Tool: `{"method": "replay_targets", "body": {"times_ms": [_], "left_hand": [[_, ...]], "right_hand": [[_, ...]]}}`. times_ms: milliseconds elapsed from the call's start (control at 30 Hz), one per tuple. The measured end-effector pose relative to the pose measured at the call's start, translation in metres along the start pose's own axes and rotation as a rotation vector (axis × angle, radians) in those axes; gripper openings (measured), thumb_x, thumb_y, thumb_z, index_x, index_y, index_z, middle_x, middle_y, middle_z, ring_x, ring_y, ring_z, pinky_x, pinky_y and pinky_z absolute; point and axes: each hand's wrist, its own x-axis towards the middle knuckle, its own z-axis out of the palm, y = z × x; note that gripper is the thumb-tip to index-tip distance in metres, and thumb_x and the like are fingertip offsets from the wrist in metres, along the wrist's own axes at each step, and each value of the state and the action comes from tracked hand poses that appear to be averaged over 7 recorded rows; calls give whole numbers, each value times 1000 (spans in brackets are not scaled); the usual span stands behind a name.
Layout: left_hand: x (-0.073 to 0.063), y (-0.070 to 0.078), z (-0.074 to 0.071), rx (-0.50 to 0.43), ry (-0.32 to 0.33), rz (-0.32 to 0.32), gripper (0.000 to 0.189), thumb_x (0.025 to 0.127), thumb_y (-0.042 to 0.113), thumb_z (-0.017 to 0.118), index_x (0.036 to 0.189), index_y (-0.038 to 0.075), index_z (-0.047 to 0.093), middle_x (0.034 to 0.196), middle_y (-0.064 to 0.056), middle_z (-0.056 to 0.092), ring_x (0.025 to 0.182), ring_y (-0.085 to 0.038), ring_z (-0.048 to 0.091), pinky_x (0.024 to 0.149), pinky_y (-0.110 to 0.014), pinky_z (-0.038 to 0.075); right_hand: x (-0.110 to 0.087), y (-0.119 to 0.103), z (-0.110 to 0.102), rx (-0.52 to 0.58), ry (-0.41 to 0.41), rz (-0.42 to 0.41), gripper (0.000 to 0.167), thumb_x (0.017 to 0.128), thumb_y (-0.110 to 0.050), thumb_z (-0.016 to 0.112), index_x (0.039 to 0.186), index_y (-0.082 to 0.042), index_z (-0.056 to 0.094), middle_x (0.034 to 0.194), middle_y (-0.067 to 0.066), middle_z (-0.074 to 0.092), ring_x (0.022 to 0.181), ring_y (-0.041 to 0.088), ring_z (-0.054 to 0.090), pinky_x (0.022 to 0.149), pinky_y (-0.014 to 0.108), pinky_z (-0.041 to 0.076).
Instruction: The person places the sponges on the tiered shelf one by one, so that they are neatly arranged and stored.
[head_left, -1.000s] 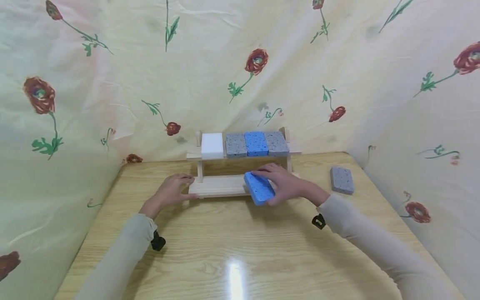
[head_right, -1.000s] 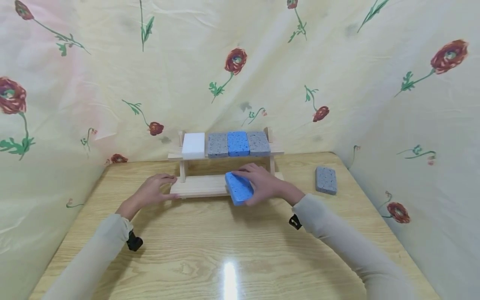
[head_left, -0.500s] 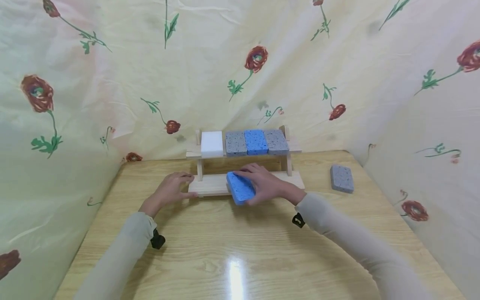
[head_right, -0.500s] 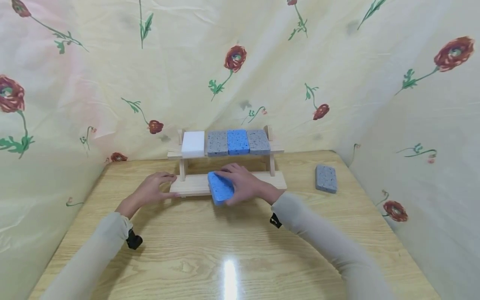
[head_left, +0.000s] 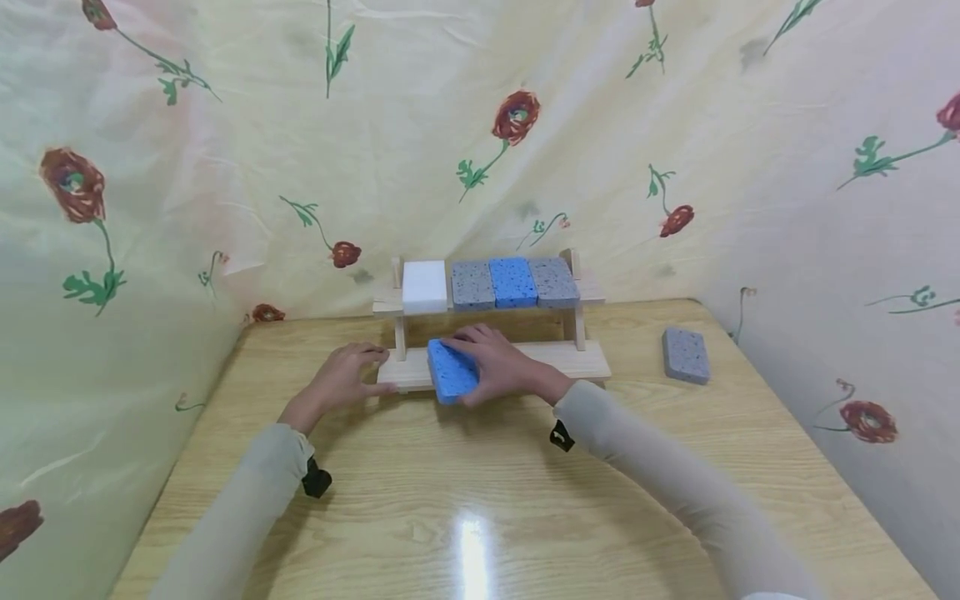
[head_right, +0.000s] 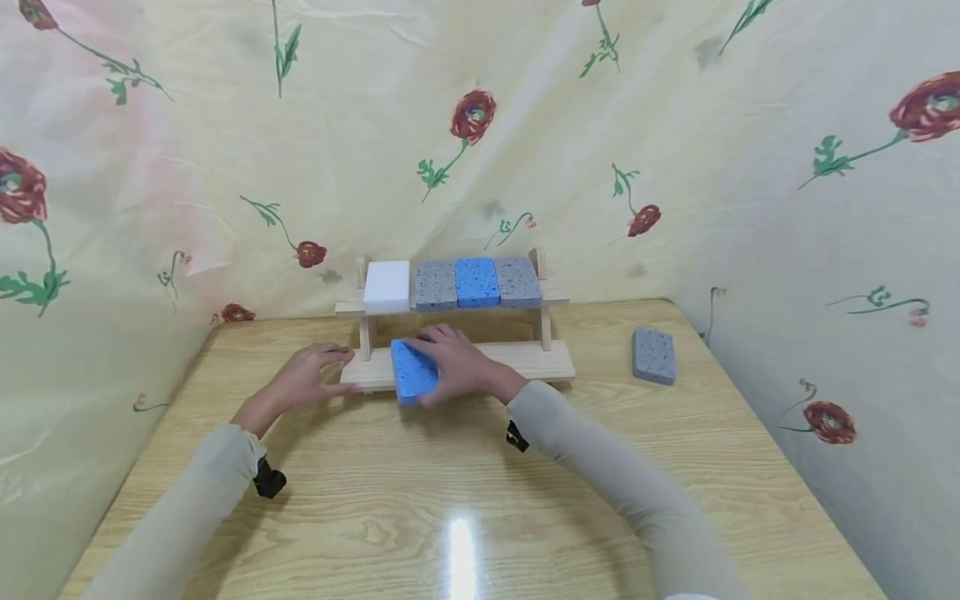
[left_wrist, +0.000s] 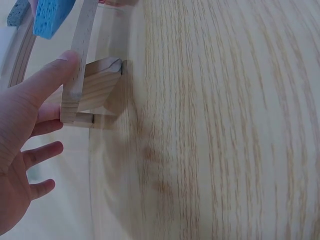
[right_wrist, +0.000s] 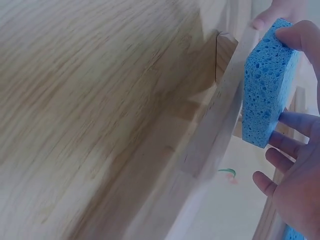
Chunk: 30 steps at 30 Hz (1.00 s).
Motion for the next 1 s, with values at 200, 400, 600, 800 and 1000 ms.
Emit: {"method": "replay_targets", "body": {"times_ms": [200,400,600,800,1000], "left_hand": [[1,-1,-1,1,19,17,68,87,45,80,136,1,64,143,-18,60,137,-41,51,117,-61,36],[1,-2,0,6,14,23,69,87,47,79,136,2,64,143,-18,61,136,-40,52,117,-60,37],[0,-2,0,-6,11,16,69,87,48,79,136,2,64,143,-17,61,137,-39,52,118,-59,37],[-1,-1,0,0,15,16,69,86,48,79,135,1,64,142,-17,61,136,-40,52,117,-59,37],[-1,0,0,-6,15,14,69,86,47,80,135,1,64,142,-17,61,136,-39,52,117,-59,37]], "right_hand": [[10,-1,3,-8,-2,6,104,73,-52,81,159,-14,36,157,16,41,144,33,35,121,59,31],[19,-1,7,-8,-7,10,104,73,-54,81,159,-15,37,157,17,41,142,33,36,120,58,33],[26,-3,11,5,-12,20,105,73,-54,82,159,-14,36,159,15,38,142,34,35,120,60,32],[30,-2,15,22,-27,41,106,75,-58,80,160,-14,35,162,14,34,147,35,30,121,66,25],[31,0,20,8,-25,58,105,77,-62,77,161,-17,34,163,13,32,149,35,28,122,66,23]]}}
